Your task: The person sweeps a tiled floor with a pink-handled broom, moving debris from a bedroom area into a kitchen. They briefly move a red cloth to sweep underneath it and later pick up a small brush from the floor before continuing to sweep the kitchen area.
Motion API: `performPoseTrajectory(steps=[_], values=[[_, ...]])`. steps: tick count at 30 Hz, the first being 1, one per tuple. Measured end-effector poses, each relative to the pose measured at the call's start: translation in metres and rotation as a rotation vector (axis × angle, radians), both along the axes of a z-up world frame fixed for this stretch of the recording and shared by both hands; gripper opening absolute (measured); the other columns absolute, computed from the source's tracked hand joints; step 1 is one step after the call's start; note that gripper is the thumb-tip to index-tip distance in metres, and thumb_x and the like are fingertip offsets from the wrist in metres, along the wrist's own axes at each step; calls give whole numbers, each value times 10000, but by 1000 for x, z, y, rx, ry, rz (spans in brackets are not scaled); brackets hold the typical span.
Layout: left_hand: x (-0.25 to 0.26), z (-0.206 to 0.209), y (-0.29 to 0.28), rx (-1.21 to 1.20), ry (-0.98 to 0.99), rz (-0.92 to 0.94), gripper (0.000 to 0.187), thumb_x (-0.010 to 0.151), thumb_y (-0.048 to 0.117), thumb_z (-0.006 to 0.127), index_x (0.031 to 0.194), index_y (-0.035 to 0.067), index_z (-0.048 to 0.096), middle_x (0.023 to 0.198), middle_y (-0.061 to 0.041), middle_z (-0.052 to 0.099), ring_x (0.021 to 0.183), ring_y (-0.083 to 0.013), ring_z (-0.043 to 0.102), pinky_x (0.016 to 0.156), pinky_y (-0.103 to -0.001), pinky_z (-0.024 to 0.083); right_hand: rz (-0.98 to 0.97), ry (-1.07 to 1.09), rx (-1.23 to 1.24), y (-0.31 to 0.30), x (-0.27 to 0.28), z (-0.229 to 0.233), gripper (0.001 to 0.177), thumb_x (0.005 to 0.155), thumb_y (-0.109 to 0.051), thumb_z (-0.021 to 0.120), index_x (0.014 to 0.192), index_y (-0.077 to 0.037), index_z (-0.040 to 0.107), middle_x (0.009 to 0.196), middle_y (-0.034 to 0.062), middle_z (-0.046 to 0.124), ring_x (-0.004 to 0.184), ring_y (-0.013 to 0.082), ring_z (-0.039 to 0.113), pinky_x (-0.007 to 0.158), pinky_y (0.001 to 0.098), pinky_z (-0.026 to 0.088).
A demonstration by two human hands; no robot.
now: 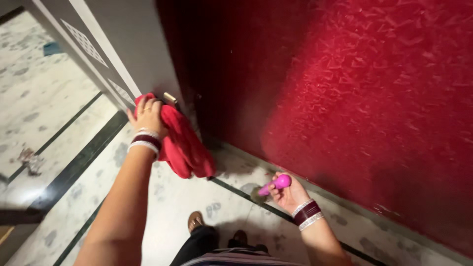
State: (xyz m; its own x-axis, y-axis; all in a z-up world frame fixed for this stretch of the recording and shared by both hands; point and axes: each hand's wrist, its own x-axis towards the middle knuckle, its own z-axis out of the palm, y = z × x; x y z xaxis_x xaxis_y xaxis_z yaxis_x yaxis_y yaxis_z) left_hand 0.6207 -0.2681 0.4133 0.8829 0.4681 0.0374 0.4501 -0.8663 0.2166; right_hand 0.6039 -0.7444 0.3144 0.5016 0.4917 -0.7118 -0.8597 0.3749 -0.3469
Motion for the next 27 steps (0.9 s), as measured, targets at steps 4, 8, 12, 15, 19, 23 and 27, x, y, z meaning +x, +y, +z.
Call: performPoseTrajectory(steps=[4,8,12,15,19,23,27], values=[[-102,-49,4,-34,-550,83,816,769,32,705,1537,74,430,1669,-306,293,1510,-414,323,1255,-443,316,-37,117,35,14,-16,-36,217,899,-331,604,883,-118,568,719,46,580,634,146,579,534,244,474],[-207,-182,-4,-242,-137,465,684,986,368,737,1444,-60,462,1398,-391,474,1335,-516,430,1077,-557,390,-52,172,17,42,-41,-66,145,872,-262,627,866,-129,570,705,54,574,626,162,576,524,248,463],[-253,-279,-51,-475,150,191,540,768,304,846,1230,76,683,1216,-234,666,1059,-372,695,987,-431,538,-31,225,-13,63,-59,-86,132,868,-219,650,859,-119,564,717,46,595,639,147,587,525,248,460],[-256,-283,-88,-752,213,172,458,851,269,787,1247,65,681,1243,-192,657,942,-286,782,907,-381,583,-19,266,3,80,-66,-92,145,865,-210,659,857,-99,568,717,47,599,631,141,585,512,240,445],[-223,-235,-110,-892,159,146,401,885,248,740,1234,61,678,1258,-144,657,983,-261,765,885,-371,596,-88,178,37,99,-71,-77,127,877,-179,646,865,-93,553,722,50,587,616,143,560,520,247,450],[-201,-198,-109,-929,34,128,378,905,248,719,1226,51,687,1193,-125,733,974,-235,753,865,-352,591,-95,199,-43,118,-74,-55,142,897,-186,640,900,-90,535,751,71,602,647,157,561,546,262,454],[-190,-204,-98,-997,-19,127,362,903,241,718,1204,40,706,1136,-114,776,928,-212,768,835,-330,597,-162,300,-81,135,-62,-97,133,907,-125,626,924,-76,504,756,71,592,679,179,579,594,284,501]])
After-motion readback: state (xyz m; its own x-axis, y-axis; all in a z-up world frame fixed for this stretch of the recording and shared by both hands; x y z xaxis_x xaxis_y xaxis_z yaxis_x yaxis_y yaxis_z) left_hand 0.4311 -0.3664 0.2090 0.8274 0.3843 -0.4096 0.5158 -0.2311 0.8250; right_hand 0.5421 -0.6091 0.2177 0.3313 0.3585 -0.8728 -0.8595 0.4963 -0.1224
